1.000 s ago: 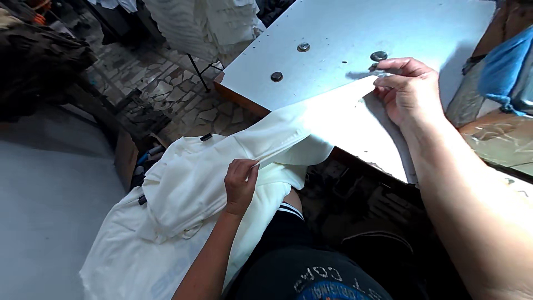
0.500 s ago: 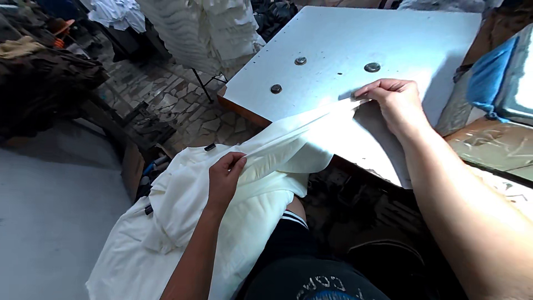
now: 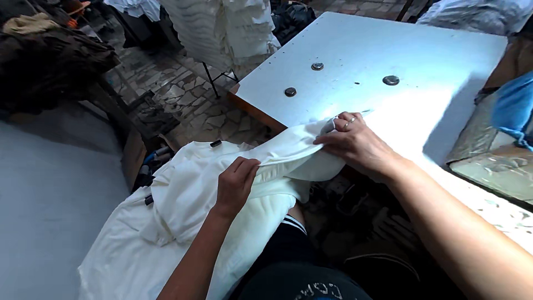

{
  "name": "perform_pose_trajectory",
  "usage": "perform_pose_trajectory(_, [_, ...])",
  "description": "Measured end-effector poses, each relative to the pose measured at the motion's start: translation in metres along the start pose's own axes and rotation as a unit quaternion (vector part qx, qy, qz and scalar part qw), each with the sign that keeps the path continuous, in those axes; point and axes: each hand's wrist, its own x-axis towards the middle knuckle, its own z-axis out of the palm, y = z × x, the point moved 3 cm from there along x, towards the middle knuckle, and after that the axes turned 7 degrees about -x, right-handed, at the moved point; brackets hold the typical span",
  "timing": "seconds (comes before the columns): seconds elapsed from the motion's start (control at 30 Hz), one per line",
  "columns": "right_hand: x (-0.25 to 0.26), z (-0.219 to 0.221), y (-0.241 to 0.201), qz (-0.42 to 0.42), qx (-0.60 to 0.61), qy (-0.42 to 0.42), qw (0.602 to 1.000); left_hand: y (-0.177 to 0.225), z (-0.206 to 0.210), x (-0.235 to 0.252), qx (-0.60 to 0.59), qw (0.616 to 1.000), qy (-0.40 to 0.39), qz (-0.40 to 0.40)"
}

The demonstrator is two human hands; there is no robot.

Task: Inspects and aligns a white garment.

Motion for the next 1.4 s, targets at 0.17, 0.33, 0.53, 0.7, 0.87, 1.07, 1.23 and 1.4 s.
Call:
perform_pose_trajectory(0.17, [0.000, -0.008, 0.008, 0.030, -0.027, 0.068, 0.997, -0.008, 0.011, -0.025, 0.029, 0.995, -0.065, -0.074])
perform_pose_trajectory(0.33, [0.000, -0.013, 0.012, 0.088, -0.028, 0.109, 0.990, -0.016, 0.019, -0.063, 0.075, 0.991, -0.052, -0.095])
perform_pose_trajectory(0.53, [-0.002, -0.011, 0.017, 0.131, -0.034, 0.107, 0.985, -0.031, 0.012, -0.090, 0.121, 0.988, 0.001, -0.094])
perform_pose_trajectory(0.7, [-0.004, -0.011, 0.020, 0.159, -0.036, 0.094, 0.982, -0.037, 0.005, -0.108, 0.141, 0.984, 0.010, -0.104])
perform_pose_trajectory(0.87, [-0.004, -0.010, 0.021, 0.202, -0.034, 0.086, 0.975, -0.040, -0.009, -0.131, 0.152, 0.981, 0.029, -0.119])
perform_pose_trajectory(1.07, [-0.008, -0.006, 0.029, 0.210, -0.043, 0.062, 0.975, -0.041, -0.037, -0.164, 0.171, 0.975, 0.025, -0.142])
perform_pose_trajectory(1.23, [-0.008, -0.005, 0.031, 0.249, -0.026, 0.037, 0.967, -0.046, -0.062, -0.195, 0.196, 0.966, 0.010, -0.168])
perform_pose_trajectory(1.4, [-0.011, -0.003, 0.039, 0.260, -0.026, 0.005, 0.965, -0.050, -0.077, -0.211, 0.196, 0.960, 0.019, -0.198])
